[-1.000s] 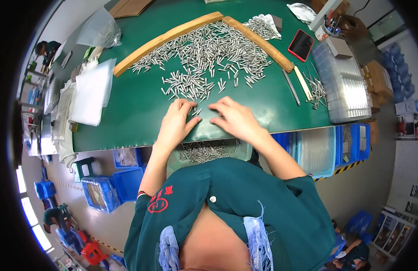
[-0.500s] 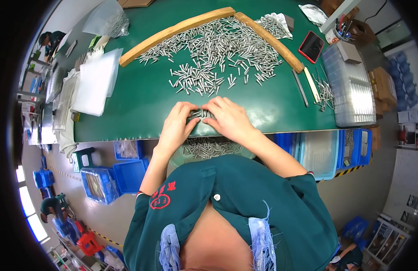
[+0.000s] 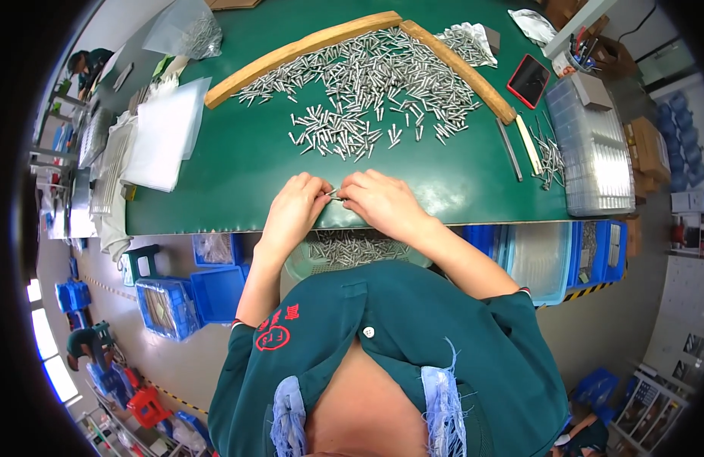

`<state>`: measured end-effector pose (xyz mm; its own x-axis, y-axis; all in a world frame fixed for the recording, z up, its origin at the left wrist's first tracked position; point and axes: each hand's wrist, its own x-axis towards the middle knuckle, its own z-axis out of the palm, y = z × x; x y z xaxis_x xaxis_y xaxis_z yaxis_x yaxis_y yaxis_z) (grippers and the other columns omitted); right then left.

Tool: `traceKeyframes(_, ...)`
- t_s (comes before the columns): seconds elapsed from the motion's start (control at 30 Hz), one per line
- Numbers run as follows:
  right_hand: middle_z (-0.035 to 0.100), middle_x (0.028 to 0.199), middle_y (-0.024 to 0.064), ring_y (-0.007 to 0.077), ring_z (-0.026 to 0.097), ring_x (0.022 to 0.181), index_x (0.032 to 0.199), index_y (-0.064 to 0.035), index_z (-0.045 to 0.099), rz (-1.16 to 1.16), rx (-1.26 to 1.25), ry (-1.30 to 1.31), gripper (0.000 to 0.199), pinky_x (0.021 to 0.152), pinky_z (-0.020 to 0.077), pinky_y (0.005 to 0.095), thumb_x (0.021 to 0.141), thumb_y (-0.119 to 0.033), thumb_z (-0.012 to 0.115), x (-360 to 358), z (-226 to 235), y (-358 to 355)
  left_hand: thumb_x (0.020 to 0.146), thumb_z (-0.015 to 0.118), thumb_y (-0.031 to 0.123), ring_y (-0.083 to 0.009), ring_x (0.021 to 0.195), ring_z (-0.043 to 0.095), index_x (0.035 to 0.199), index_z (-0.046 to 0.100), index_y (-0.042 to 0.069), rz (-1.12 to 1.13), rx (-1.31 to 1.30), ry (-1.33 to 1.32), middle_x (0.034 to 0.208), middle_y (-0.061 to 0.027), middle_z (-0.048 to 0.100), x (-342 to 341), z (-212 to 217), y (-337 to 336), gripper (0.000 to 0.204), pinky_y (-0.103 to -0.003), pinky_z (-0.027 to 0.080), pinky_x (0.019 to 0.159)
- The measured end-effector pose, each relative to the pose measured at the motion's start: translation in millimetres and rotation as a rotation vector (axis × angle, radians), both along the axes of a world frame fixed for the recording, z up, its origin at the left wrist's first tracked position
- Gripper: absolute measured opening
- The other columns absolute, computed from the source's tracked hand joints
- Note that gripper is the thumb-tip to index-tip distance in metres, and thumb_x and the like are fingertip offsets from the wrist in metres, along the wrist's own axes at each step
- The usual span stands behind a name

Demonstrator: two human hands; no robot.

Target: Sorting and organizing small metal pins from a large pile into a collection bin on a workbench.

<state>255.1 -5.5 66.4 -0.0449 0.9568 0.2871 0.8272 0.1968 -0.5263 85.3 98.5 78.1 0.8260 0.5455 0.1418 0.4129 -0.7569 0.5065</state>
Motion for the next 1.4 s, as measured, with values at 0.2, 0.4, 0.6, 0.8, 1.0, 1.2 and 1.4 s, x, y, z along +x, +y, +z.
traceKeyframes(0.2,0.062,0.097,-0.0008,0.0208,0.061,0.086,0.093,-0.0104,0.066,0.01,0.028,0.017,0.016,0.071,0.051,0.0331,0.079,-0.017,0.07,-2.3,-5.3,-5.5,0.079,0.067,0.012,-0.0286,0.083,0.057,0.087,0.06,0.006,0.178,0.03,0.0,0.085,-0.0094,0.056,4.1,-7.7,-7.2,0.013,-0.04,0.048,0.073)
traceKeyframes(0.4,0.061,0.103,0.0033,0.0221,0.061,0.091,0.107,-0.0097,0.062,-0.028,-0.022,0.065,0.03,0.076,0.0511,0.0341,0.079,-0.016,0.071,-1.3,-0.6,-4.8,0.079,0.069,0.014,-0.0293,0.083,0.058,0.089,0.06,0.006,0.222,-0.049,0.052,0.086,-0.0102,0.057,-6.9,-0.9,-20.2,0.015,-0.04,0.049,0.072)
traceKeyframes(0.6,0.059,0.11,0.006,0.022,0.06,0.096,0.124,-0.01,0.054,0.0,-0.142,0.109,0.045,0.082,0.0496,0.0346,0.081,-0.014,0.069,7.4,7.7,-3.4,0.079,0.07,0.014,-0.0218,0.083,0.061,0.091,0.06,0.007,0.172,-0.039,0.016,0.085,-0.0059,0.059,-0.6,-7.2,-24.8,0.017,-0.035,0.05,0.071)
traceKeyframes(0.8,0.058,0.11,0.0054,0.0221,0.06,0.095,0.123,-0.0106,0.055,0.031,-0.16,0.118,0.044,0.081,0.0499,0.0343,0.081,-0.014,0.068,13.1,1.8,-3.6,0.079,0.07,0.013,-0.0217,0.082,0.061,0.091,0.06,0.007,0.146,-0.029,0.012,0.086,-0.0059,0.058,2.0,-6.8,-25.8,0.017,-0.035,0.05,0.07)
traceKeyframes(1.0,0.059,0.101,0.0008,0.0206,0.06,0.09,0.106,-0.0137,0.064,0.018,-0.073,-0.055,0.03,0.074,0.0508,0.0331,0.078,-0.022,0.071,5.6,8.5,0.3,0.082,0.067,0.012,-0.0183,0.077,0.061,0.098,0.064,0.006,0.117,-0.067,-0.088,0.083,-0.0055,0.06,-10.6,-2.6,-31.2,0.017,-0.033,0.05,0.067)
traceKeyframes(1.2,0.059,0.096,-0.0024,0.0189,0.059,0.086,0.095,-0.0147,0.066,0.032,-0.039,-0.082,0.017,0.07,0.0513,0.0338,0.079,-0.022,0.07,6.3,5.6,-6.6,0.099,0.048,0.021,-0.0172,0.095,0.063,0.121,0.056,0.0,0.009,-1.562,-0.144,0.11,-0.0102,0.065,-30.0,-22.1,-44.7,0.032,-0.031,0.052,0.08)
traceKeyframes(1.4,0.059,0.096,-0.002,0.0186,0.059,0.088,0.095,-0.0136,0.065,0.129,-0.092,-0.103,0.016,0.069,0.0533,0.0323,0.081,-0.021,0.067,5.9,13.4,-29.7,0.099,0.046,0.017,-0.0291,0.111,0.06,0.124,0.049,-0.006,0.184,-2.27,-0.39,0.12,-0.0221,0.058,-8.7,-34.0,-57.7,0.034,-0.039,0.051,0.096)
